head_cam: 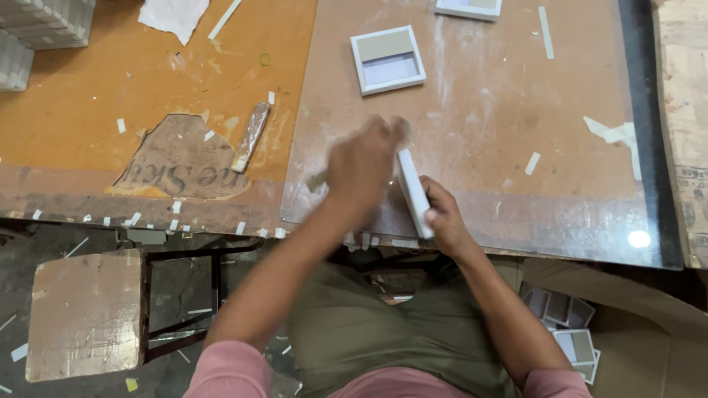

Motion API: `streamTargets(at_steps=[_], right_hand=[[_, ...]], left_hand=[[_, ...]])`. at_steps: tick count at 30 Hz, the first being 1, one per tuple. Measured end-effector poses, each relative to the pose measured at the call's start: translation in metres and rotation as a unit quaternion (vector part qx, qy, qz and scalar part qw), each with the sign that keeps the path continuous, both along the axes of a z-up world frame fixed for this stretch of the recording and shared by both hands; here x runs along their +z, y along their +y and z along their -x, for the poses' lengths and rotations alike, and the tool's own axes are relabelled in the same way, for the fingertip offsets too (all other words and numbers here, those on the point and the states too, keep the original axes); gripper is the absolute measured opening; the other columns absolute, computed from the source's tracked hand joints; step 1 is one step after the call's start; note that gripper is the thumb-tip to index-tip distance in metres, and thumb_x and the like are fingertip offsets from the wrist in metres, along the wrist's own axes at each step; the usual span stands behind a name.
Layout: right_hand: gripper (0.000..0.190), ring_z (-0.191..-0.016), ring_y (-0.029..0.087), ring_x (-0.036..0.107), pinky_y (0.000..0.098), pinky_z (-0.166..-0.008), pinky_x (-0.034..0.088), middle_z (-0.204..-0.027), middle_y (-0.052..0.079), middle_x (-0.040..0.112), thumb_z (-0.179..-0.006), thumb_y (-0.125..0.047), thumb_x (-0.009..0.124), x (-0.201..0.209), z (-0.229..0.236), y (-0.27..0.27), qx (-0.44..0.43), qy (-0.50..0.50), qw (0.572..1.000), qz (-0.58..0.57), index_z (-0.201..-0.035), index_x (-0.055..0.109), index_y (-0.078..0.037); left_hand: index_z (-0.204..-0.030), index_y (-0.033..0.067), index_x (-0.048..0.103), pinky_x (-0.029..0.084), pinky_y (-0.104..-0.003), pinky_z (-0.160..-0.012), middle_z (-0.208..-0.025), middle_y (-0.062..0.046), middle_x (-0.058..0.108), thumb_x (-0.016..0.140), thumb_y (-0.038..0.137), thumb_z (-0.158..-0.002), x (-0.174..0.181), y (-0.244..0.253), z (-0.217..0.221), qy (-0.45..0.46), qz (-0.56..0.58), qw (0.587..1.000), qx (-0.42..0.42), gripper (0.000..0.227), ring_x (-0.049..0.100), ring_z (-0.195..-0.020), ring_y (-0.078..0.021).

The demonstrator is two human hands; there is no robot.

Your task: The person assembles small white photo frames by hand on a workbench. They place a backing sheet into each frame, press the edges to secure it, and set the completed frames aside. The process is repeated for multiple frames throughout the clip.

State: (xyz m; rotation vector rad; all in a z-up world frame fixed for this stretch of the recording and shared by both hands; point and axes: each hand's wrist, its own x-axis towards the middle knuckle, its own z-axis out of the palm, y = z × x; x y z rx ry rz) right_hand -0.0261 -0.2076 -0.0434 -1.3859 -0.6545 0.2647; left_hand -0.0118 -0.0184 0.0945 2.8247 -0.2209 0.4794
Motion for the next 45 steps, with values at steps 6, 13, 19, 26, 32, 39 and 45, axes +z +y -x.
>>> streamTargets(at_steps=[6,13,19,26,32,39,45], right_hand=[[0.033,-0.111,0.017,0.06,0.0324,-0.093,0.05,-0.119,0.007,0.061,-0.095,-0.009,0.063,0.025,0.009,-0.012,0.032,0.074,0.996,0.039,-0.126,0.056,0.001],[0.045,-0.109,0.018,0.062,0.0317,-0.098,0.052,-0.12,0.009,0.064,-0.111,-0.032,0.052,-0.004,0.023,0.011,-0.048,-0.007,0.997,0.057,-0.136,0.052,0.004],[0.051,-0.123,0.027,0.054,0.0395,-0.11,0.041,-0.129,0.019,0.059,-0.11,-0.029,0.049,-0.03,0.037,0.022,-0.143,-0.062,0.987,0.025,-0.147,0.058,0.006],[0.055,-0.139,0.029,0.057,0.0441,-0.132,0.027,-0.144,0.02,0.064,-0.091,-0.008,0.061,-0.001,0.038,0.01,-0.09,-0.097,0.991,0.037,-0.143,0.056,0.008],[0.071,-0.133,0.026,0.053,0.0388,-0.114,0.041,-0.144,0.021,0.053,-0.099,-0.015,0.061,-0.005,0.057,0.017,-0.018,0.075,0.997,-0.001,-0.156,0.03,0.011],[0.07,-0.134,0.024,0.051,0.0372,-0.115,0.041,-0.147,0.02,0.05,-0.111,-0.038,0.042,-0.044,0.077,0.02,0.013,0.132,0.991,-0.028,-0.164,0.019,0.003],[0.058,-0.155,0.029,0.034,0.0409,-0.128,0.025,-0.164,0.021,0.038,-0.113,-0.028,0.04,-0.023,0.079,0.032,-0.038,0.013,0.999,0.009,-0.16,0.031,0.004]], left_hand=[[-0.123,0.0151,0.072,0.056,-0.038,-0.066,-0.092,-0.007,0.067,0.065,0.007,-0.094,-0.006,0.022,0.022,-0.046,0.241,0.965,-0.088,0.031,0.071,-0.077,-0.0286],[-0.129,0.0101,0.067,0.056,-0.037,-0.065,-0.104,-0.009,0.068,0.067,0.007,-0.093,-0.023,0.005,0.073,-0.004,0.259,0.955,-0.144,0.036,0.071,-0.078,-0.0286],[-0.128,0.0138,0.069,0.053,-0.041,-0.049,-0.095,-0.014,0.064,0.067,0.005,-0.087,-0.009,0.01,0.045,0.029,0.057,0.996,-0.058,0.041,0.067,-0.059,-0.0292],[-0.124,0.0105,0.073,0.049,-0.041,-0.061,-0.082,-0.013,0.059,0.068,0.01,-0.097,-0.019,0.054,-0.004,-0.054,0.216,0.975,-0.004,0.028,0.063,-0.07,-0.0291],[-0.129,0.0057,0.07,0.054,-0.038,-0.062,-0.086,-0.012,0.063,0.07,0.007,-0.095,-0.027,0.001,0.064,-0.01,0.307,0.949,-0.074,0.034,0.066,-0.068,-0.0252],[-0.125,0.0097,0.071,0.055,-0.038,-0.059,-0.086,-0.01,0.064,0.073,0.011,-0.089,-0.006,0.009,0.094,0.085,0.209,0.96,-0.165,0.036,0.068,-0.067,-0.0262],[-0.126,0.0128,0.072,0.051,-0.041,-0.05,-0.085,-0.008,0.066,0.07,0.014,-0.083,0.007,0.026,0.057,0.0,-0.001,0.997,-0.076,0.043,0.066,-0.059,-0.0273]])
